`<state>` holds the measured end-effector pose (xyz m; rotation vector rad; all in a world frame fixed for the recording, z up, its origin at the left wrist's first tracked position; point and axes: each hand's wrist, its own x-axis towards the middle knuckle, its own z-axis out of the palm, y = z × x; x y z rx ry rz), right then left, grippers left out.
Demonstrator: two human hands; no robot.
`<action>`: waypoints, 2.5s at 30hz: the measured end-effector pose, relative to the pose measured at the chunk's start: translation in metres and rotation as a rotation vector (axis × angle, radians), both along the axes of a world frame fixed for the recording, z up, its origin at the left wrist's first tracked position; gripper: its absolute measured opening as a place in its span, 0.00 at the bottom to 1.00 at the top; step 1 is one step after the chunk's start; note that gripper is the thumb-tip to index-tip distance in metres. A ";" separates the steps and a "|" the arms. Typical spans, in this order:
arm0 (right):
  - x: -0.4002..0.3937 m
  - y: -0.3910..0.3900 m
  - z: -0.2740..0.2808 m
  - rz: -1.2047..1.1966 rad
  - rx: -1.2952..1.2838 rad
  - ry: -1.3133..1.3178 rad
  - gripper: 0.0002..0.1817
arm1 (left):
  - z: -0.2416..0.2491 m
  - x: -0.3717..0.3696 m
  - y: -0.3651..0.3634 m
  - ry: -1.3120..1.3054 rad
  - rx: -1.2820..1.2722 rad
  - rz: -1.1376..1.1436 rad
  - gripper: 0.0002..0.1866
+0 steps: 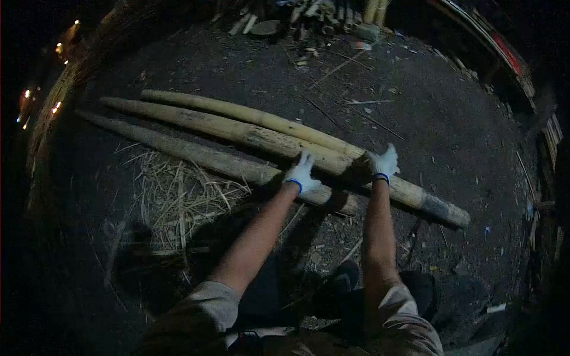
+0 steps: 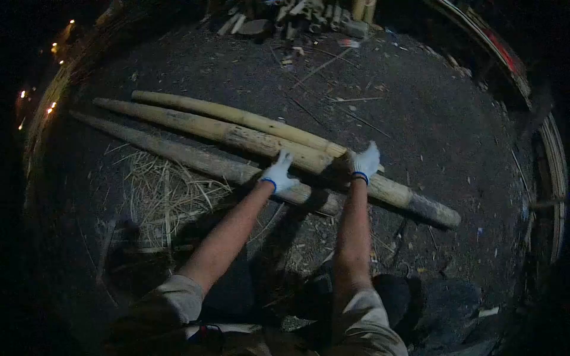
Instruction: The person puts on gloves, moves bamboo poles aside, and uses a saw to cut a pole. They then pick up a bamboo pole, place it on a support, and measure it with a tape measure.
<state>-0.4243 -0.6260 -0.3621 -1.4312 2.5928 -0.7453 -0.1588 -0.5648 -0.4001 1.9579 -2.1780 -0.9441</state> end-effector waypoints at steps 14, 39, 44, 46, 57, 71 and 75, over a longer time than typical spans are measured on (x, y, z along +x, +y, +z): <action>-0.024 -0.071 -0.039 0.701 0.690 -0.224 0.43 | -0.013 -0.022 0.044 -0.351 -0.105 -0.128 0.60; -0.008 0.043 0.192 0.818 0.141 0.807 0.21 | 0.007 0.016 0.010 -0.017 0.249 -0.147 0.58; -0.055 0.109 0.264 0.644 -0.013 0.878 0.22 | 0.059 0.089 -0.022 -0.993 -0.146 -0.903 0.27; -0.087 0.141 0.271 0.634 -0.220 0.916 0.22 | 0.059 0.109 -0.032 -2.461 -0.298 -1.431 0.35; -0.203 0.221 0.195 -0.178 0.000 0.908 0.35 | 0.062 0.053 -0.052 -3.444 -0.538 -1.739 0.30; -0.035 0.108 0.140 -0.192 -0.429 -1.676 0.46 | 0.119 -0.100 -0.014 -3.566 -0.702 -0.974 0.29; -0.064 0.082 0.128 0.041 -0.578 -1.701 0.35 | 0.135 -0.096 0.011 -4.491 0.164 -0.863 0.28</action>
